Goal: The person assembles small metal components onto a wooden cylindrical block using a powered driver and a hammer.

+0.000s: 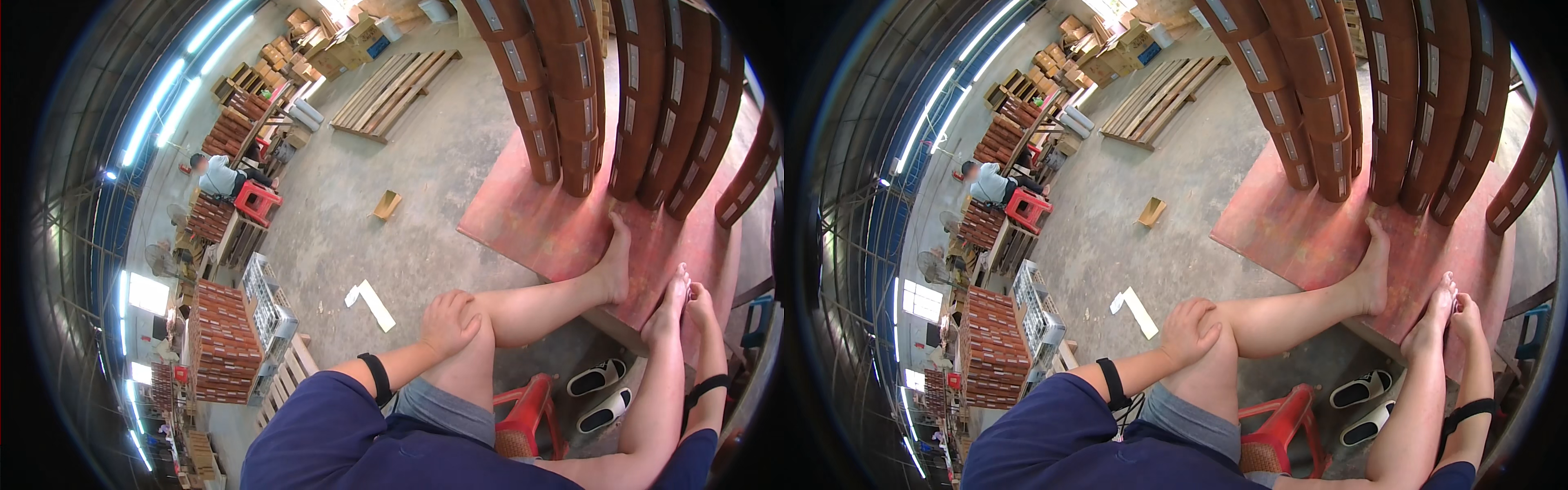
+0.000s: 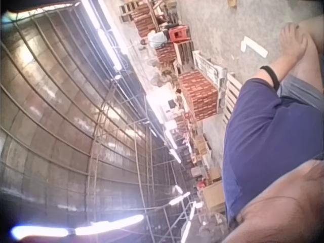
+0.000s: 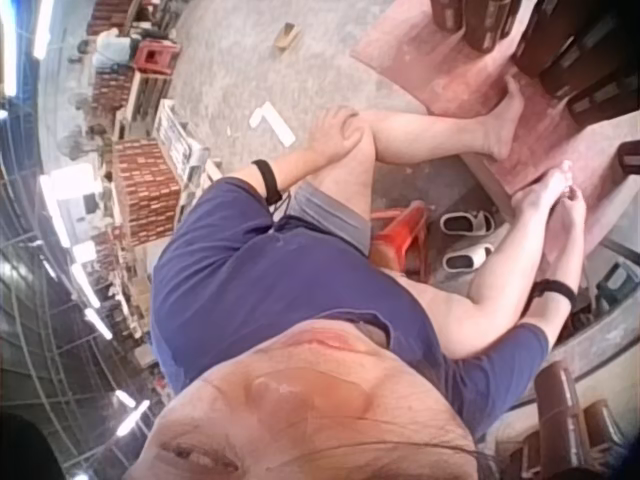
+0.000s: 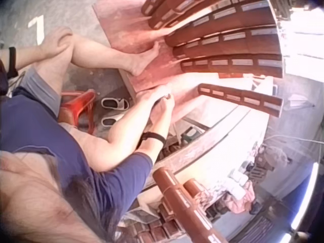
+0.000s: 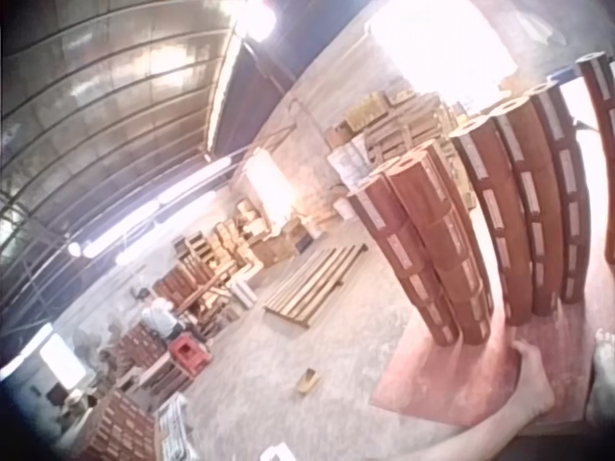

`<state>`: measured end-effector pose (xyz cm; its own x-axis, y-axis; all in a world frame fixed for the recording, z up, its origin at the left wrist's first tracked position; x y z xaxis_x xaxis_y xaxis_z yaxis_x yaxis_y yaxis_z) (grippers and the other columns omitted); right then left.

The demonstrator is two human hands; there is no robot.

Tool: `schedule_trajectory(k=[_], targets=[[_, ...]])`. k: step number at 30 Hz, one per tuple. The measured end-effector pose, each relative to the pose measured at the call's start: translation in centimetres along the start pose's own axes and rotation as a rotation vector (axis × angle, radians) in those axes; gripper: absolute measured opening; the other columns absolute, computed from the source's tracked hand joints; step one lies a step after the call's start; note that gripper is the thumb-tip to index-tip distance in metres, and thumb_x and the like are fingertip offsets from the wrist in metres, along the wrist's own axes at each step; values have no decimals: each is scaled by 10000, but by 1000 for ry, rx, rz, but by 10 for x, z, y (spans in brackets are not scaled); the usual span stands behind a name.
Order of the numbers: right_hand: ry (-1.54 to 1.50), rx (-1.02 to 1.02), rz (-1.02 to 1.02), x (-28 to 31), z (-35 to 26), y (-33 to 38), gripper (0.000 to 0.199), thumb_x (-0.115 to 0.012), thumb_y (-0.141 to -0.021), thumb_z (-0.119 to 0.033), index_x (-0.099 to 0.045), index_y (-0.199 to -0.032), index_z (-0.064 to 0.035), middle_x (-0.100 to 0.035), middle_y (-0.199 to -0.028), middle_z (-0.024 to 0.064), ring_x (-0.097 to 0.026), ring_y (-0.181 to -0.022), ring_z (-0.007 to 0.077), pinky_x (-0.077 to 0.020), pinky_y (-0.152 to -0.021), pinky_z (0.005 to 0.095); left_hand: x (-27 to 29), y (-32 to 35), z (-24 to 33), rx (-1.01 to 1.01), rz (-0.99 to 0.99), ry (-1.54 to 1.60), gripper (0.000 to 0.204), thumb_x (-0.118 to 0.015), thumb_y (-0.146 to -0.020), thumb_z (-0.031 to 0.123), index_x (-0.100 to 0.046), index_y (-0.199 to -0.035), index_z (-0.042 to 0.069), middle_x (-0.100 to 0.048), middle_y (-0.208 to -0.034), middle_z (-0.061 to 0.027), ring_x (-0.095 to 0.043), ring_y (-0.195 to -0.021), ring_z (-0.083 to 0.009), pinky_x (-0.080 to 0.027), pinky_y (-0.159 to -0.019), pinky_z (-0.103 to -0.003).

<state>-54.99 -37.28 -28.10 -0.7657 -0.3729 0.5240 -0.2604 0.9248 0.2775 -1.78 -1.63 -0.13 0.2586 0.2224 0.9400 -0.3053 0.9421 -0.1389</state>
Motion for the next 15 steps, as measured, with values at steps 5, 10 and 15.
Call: schedule_trajectory(k=[5,10,15], targets=[[372,40,-27,9,-48,27,374,-541,-737,65,-587,-1104,13,-633,-1010,126,-592,-934,201,-474,-805,284,0,-1,0,-4,-13,27,339,-619,-741,261,-582,-1012,61,-564,-1074,-125,-522,-1006,-325,-419,-873,-405],[223,-105,-74,-13,-99,28,387,-560,-748,36,-571,-1135,14,-632,-1016,126,-594,-934,213,-472,-810,281,14,9,-5,40,6,-48,338,-620,-743,261,-583,-1013,62,-562,-1080,-126,-522,-1005,-325,-422,-870,-405],[27,60,18,11,9,7,425,-582,-758,-3,-546,-1182,-5,-636,-1006,122,-599,-906,204,-478,-791,288,-5,-3,2,-21,-10,23,339,-622,-742,265,-582,-1013,64,-561,-1082,-125,-524,-998,-324,-424,-864,-406]])
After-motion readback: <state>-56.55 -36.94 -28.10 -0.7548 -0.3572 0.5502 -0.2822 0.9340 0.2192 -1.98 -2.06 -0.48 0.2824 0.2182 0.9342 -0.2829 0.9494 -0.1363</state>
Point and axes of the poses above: each hand's wrist, its own y-axis away from the middle knuckle, its own x-axis out of the back of the hand, z = x × y, the point moved 1 cm from there along -y, towards the middle knuckle
